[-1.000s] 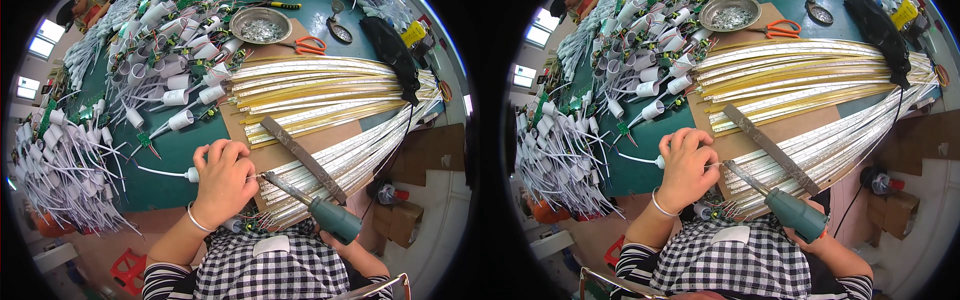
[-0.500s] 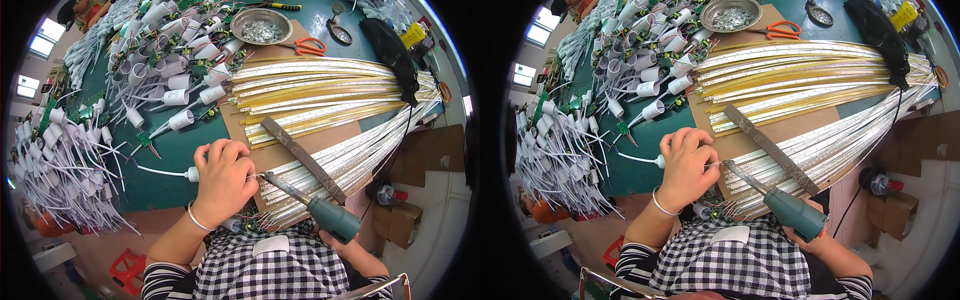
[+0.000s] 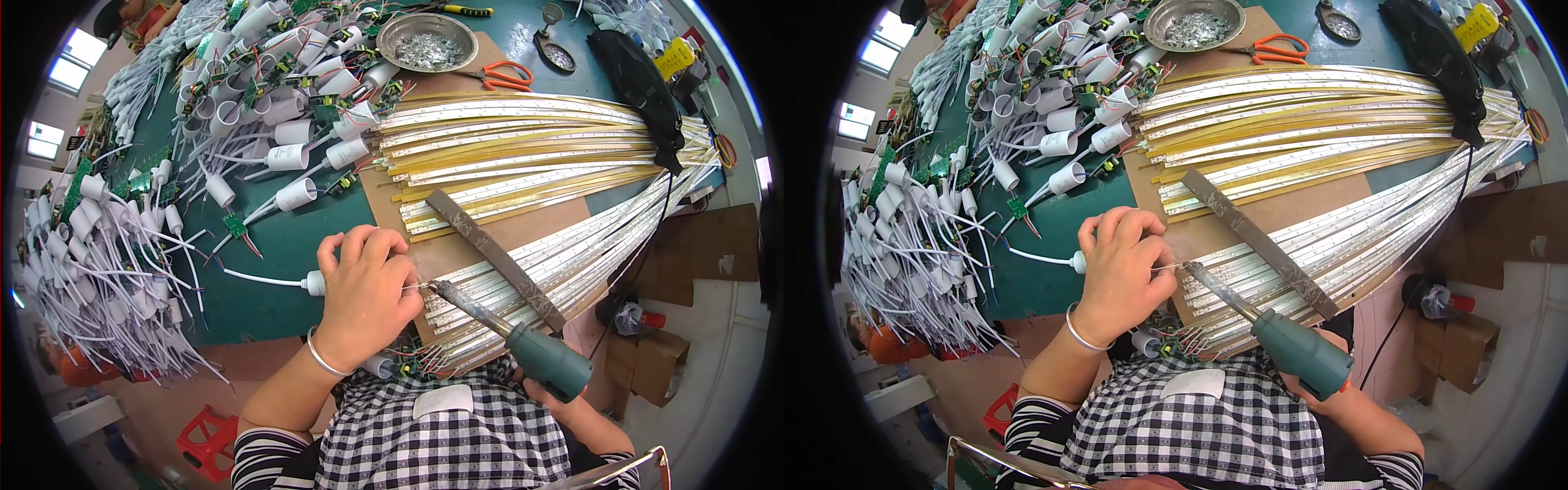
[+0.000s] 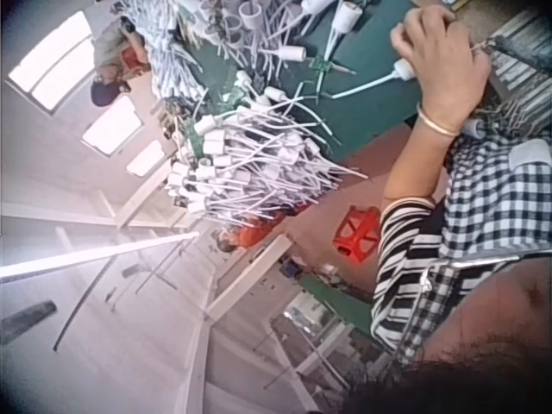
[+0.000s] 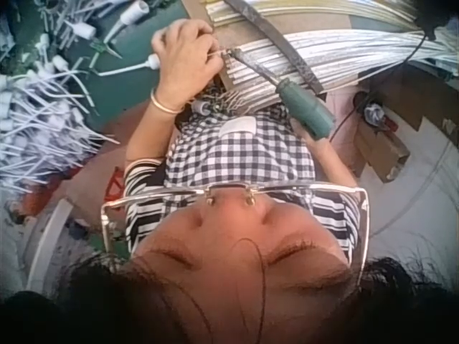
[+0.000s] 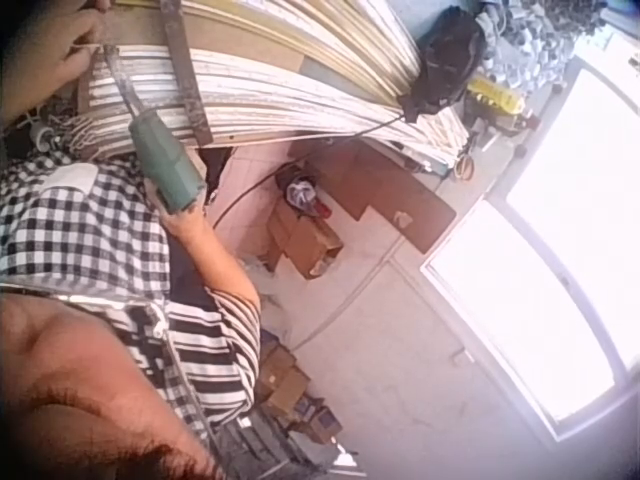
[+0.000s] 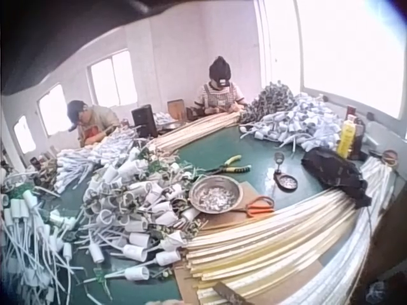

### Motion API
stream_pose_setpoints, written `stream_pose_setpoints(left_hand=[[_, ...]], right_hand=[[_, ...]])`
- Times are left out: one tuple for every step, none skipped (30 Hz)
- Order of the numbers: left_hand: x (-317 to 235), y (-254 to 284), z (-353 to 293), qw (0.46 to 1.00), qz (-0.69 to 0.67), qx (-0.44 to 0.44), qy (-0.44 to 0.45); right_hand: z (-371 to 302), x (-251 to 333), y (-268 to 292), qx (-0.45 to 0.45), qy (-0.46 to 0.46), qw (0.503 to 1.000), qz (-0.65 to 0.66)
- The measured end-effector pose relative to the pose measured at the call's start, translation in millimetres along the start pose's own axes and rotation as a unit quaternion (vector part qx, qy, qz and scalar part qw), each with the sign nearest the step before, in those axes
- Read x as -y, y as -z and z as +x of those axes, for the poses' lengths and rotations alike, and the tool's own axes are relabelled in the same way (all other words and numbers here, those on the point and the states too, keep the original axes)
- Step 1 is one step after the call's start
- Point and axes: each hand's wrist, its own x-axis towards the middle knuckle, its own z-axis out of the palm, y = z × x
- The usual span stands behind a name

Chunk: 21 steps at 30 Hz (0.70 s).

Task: The person solders wires to LED light strips with a soldering iron.

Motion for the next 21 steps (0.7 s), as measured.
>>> stream_pose_setpoints(left_hand=[[0, 0, 0, 1.0, 0.001, -0.001, -0.001], [0, 0, 0, 1.0, 0.002, -0.002, -0.002], [0, 0, 0, 1.0, 0.002, -0.002, -0.001], [0, 0, 0, 1.0, 0.001, -0.002, -0.002], [0, 0, 0, 1.0, 0.0, -0.003, -0.002], [0, 0, 0, 1.0, 0.001, -0.003, -0.002], [1, 0, -1, 1.0, 0.001, -0.005, -0.003], [1, 0, 0, 1.0, 0.0, -0.007, -0.005], [1, 0, 0, 1.0, -0.001, -0.007, -0.006], [1, 0, 0, 1.0, -0.002, -0.004, -0.006], [1, 0, 0, 1.0, -0.002, -0.002, -0.005], [1, 0, 0, 1.0, -0.001, -0.001, -0.004], [0, 0, 1, 1.0, -0.002, 0.0, -0.003], [1, 0, 0, 1.0, -0.003, 0.0, -0.002], [1, 1, 0, 1.0, -0.003, 0.0, -0.002], [1, 1, 0, 1.0, -0.003, 0.0, -0.001], [1, 1, 1, 1.0, -0.002, 0.0, -0.001], [0, 1, 1, 1.0, -0.002, 0.0, -0.002], [0, 1, 1, 1.0, 0.0, 0.002, -0.001], [-1, 1, 1, 1.0, 0.0, 0.002, 0.0], [-1, 1, 1, 1.0, -0.002, 0.001, -0.002]], right_hand=[[0, 2, 1, 0.008, -0.015, 1.0, -0.001], [1, 3, 2, 0.016, -0.029, 0.999, -0.002], [3, 4, 3, 0.017, -0.029, 0.999, -0.001], [6, 4, 5, 0.029, 0.005, 0.999, -0.043], [7, 4, 5, 0.041, 0.039, 0.995, -0.084], [6, 4, 5, 0.042, 0.039, 0.995, -0.083], [4, 4, 4, 0.038, 0.007, 0.998, -0.052], [2, 4, 3, 0.033, -0.027, 0.999, -0.021], [0, 2, 2, 0.032, -0.028, 0.999, -0.022], [-2, -2, 1, 0.023, -0.023, 0.999, -0.018], [-2, -5, 1, 0.015, -0.017, 1.0, -0.013], [0, -2, 1, 0.016, -0.018, 1.0, -0.013], [5, 3, 2, 0.015, 0.009, 0.999, -0.036], [8, 7, 2, 0.015, 0.036, 0.998, -0.059], [5, 3, 4, 0.016, 0.036, 0.997, -0.059], [-1, -3, 7, 0.013, 0.018, 0.998, -0.061], [-6, -7, 8, 0.01, 0.0, 0.998, -0.062], [-9, -6, 8, 0.01, 0.001, 0.998, -0.062], [-11, -3, 9, -0.005, -0.033, 0.999, -0.021], [-13, -1, 9, -0.02, -0.067, 0.997, 0.017], [-15, -2, 10, -0.022, -0.067, 0.997, 0.015]])
